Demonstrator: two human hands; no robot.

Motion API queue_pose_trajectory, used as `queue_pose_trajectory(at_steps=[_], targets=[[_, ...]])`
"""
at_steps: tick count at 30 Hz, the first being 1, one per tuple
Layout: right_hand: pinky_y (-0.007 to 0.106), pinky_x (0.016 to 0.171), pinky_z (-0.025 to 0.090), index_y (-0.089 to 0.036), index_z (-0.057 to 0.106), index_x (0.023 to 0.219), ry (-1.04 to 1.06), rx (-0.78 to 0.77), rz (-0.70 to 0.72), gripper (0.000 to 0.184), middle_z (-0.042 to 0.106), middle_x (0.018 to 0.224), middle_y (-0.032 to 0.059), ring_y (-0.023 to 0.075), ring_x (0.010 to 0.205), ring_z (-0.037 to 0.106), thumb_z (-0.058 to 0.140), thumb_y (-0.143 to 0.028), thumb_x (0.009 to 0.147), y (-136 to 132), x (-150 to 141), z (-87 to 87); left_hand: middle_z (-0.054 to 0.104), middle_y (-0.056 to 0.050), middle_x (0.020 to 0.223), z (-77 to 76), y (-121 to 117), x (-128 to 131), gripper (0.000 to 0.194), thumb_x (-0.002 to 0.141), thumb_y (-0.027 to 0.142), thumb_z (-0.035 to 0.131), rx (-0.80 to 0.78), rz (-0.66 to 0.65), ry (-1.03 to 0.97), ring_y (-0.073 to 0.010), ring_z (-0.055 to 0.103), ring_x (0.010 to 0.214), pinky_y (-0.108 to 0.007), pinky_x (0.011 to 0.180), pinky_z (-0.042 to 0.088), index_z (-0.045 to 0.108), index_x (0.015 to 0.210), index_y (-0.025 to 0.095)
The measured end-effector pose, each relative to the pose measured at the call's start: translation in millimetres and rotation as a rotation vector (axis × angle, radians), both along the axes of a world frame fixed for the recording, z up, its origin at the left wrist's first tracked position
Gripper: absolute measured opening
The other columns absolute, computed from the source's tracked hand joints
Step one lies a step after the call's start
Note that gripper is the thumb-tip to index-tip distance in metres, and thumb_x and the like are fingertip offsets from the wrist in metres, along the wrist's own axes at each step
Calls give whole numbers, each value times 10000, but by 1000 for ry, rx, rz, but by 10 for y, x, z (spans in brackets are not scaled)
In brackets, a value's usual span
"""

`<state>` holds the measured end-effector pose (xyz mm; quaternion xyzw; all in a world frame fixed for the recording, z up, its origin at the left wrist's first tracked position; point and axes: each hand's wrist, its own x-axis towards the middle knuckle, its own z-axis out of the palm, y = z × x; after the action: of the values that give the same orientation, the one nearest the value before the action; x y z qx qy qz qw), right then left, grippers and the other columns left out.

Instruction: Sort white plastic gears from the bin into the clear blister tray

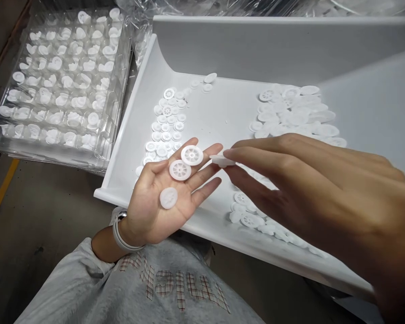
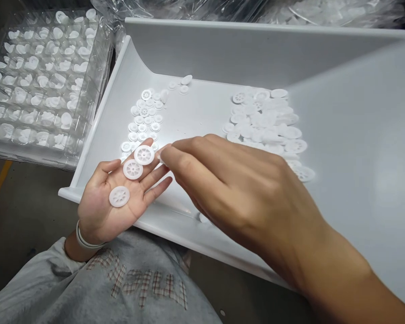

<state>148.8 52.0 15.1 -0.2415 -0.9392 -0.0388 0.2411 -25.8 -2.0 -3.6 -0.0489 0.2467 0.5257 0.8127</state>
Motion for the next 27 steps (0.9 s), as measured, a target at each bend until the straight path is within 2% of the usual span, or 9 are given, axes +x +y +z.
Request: queue_pose_trajectory(at_steps=[3,5,8,12,15,18,20,23,27], targets=[[302,598,473,-122,620,996,30,13,22,164,696,1001,105,181,826,645,624,-48,850,-21,18,-27,645,-66,1294,1,5,3,399,908,302,410,3,0,-1,-228,494,1356,-365,1174,362,566,1256,184],[276,617,491,-148,626,977,56,12,7,127,691,997,75,150,828,653,614,-75,873,-27,30,-46,633,-65,1311,-1,7,5,421,905,305,406,6,1,-3,-225,499,1353,-364,1174,361,549,1283,187],[240,712,530,-147,638,1060,50,5,12,234,696,1045,72,138,898,670,630,-40,852,-20,39,-65,639,-68,1299,-5,11,9,448,902,306,406,7,23,-1,-214,519,1335,-352,1163,374,526,1315,183],[277,799,546,-110,650,1117,48,3,80,288,688,1120,127,193,1003,670,637,-34,839,11,45,-74,643,-78,1292,-1,14,10,488,918,302,379,20,72,11,-190,533,1320,-315,1129,408,471,1380,173],[307,695,523,-112,656,1083,75,15,77,231,691,1033,125,193,887,660,622,-61,860,43,45,-87,627,-80,1321,12,15,10,517,928,299,360,32,65,12,-193,533,1320,-311,1123,416,424,1424,169],[316,614,485,-122,640,1054,69,19,72,229,684,963,116,180,798,626,642,-46,837,60,43,-77,603,-84,1355,22,16,13,525,928,310,358,23,58,15,-225,519,1332,-359,1164,380,415,1431,170],[329,586,458,-135,635,1035,73,13,70,186,674,930,108,181,767,606,640,-93,854,45,35,-43,589,-82,1374,23,21,13,521,930,311,354,17,61,15,-237,509,1340,-381,1185,354,414,1429,175],[352,632,455,-131,641,1009,75,-57,96,130,665,978,126,195,801,605,620,-151,883,-33,-10,20,578,-74,1387,18,33,12,512,936,318,339,5,66,28,-251,480,1363,-413,1205,319,416,1426,189],[342,660,477,-124,612,1065,71,-221,185,192,685,1042,103,183,846,595,469,-117,937,-194,-171,-11,613,-52,1335,10,39,22,488,932,347,331,-20,64,59,-247,491,1356,-430,1215,300,475,1377,208]])
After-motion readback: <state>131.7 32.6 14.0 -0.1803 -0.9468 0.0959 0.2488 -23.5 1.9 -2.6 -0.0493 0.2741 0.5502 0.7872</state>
